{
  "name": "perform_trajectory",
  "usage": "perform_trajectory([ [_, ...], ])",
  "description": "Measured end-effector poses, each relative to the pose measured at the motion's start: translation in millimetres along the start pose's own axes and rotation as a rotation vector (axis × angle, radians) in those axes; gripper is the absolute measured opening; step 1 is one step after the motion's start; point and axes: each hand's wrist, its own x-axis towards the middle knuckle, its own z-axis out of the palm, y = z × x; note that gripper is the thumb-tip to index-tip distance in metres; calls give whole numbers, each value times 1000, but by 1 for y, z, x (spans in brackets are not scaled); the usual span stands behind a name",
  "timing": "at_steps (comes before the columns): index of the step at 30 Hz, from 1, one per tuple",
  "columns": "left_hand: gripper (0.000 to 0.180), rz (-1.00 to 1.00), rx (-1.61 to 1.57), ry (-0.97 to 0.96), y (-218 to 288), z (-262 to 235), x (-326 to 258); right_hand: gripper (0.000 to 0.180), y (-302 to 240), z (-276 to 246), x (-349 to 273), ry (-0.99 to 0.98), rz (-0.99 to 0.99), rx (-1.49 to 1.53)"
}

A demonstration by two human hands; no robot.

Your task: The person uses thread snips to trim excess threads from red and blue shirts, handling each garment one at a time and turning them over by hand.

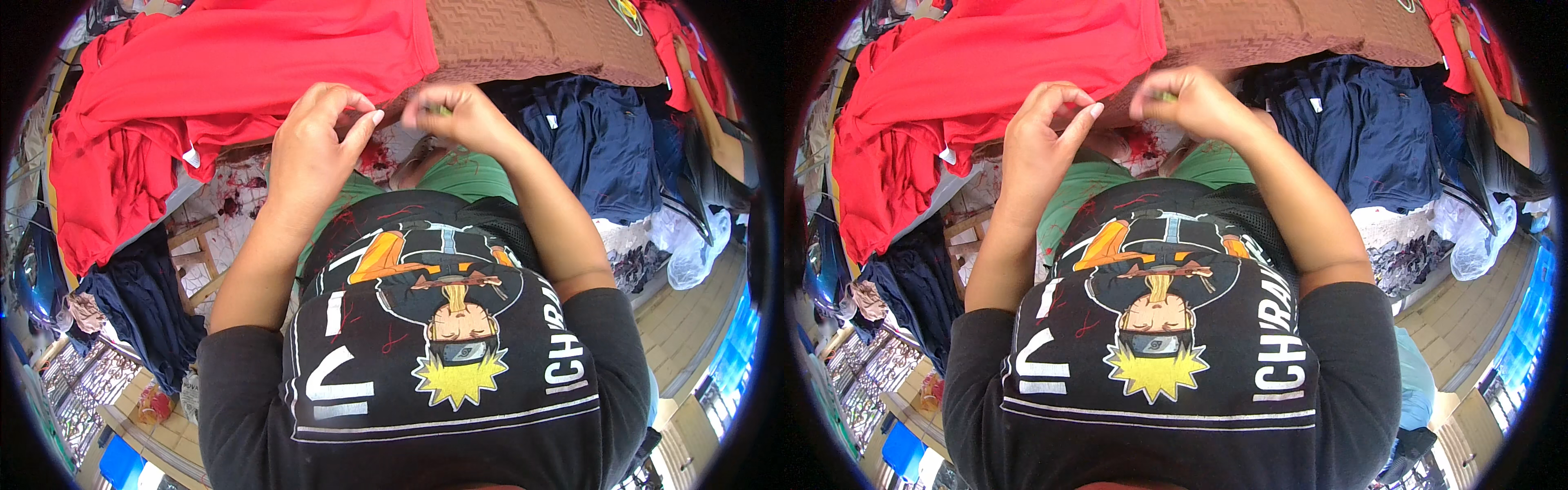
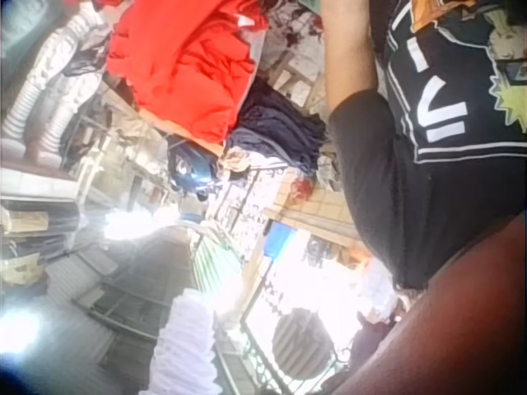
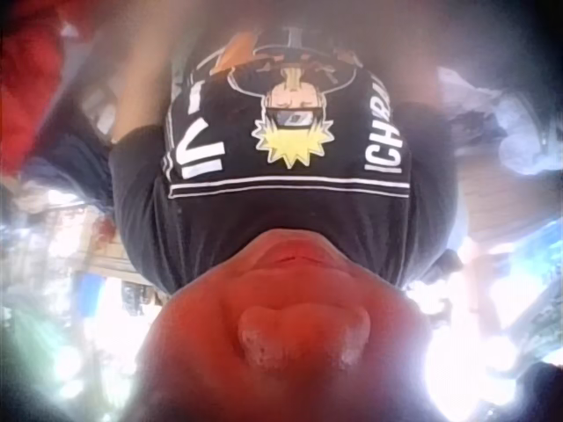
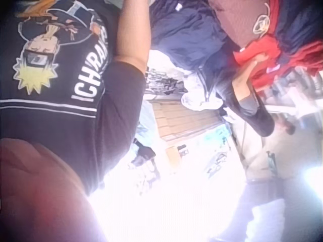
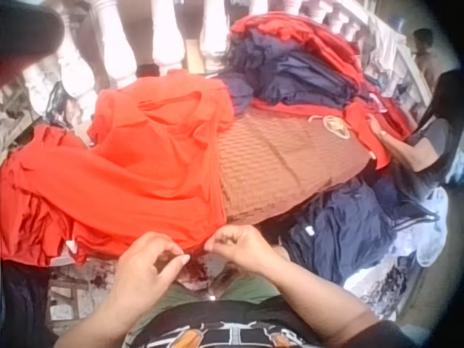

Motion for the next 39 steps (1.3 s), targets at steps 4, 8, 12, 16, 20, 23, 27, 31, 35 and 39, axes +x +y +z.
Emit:
perform_trajectory([
  [4,16,62,42,11,-12,3,-1,24,0,-13,-22,-250,-207,-577],
  [8,19,160,200,67,-8,14,1,34,0,-31,-33,-52,-94,-482],
  [12,22,170,275,128,-6,28,5,37,-15,-39,-39,105,-124,-588],
  [16,20,162,308,132,-9,37,10,42,-13,-28,-28,389,-137,-448],
  [20,15,152,266,93,-9,38,10,41,3,-12,5,525,-150,-167],
  [23,13,137,248,104,-10,37,8,36,-11,-7,1,462,-46,-48],
  [27,13,140,203,110,-12,31,7,16,-16,-14,-20,401,14,-148],
  [31,12,110,182,84,-14,28,5,10,3,-16,-38,312,-242,-296],
  [35,11,73,146,50,-17,27,4,12,-15,-14,-48,274,-53,-260],
  [39,11,47,44,26,-17,26,3,18,-14,-13,-45,388,-198,-439],
])
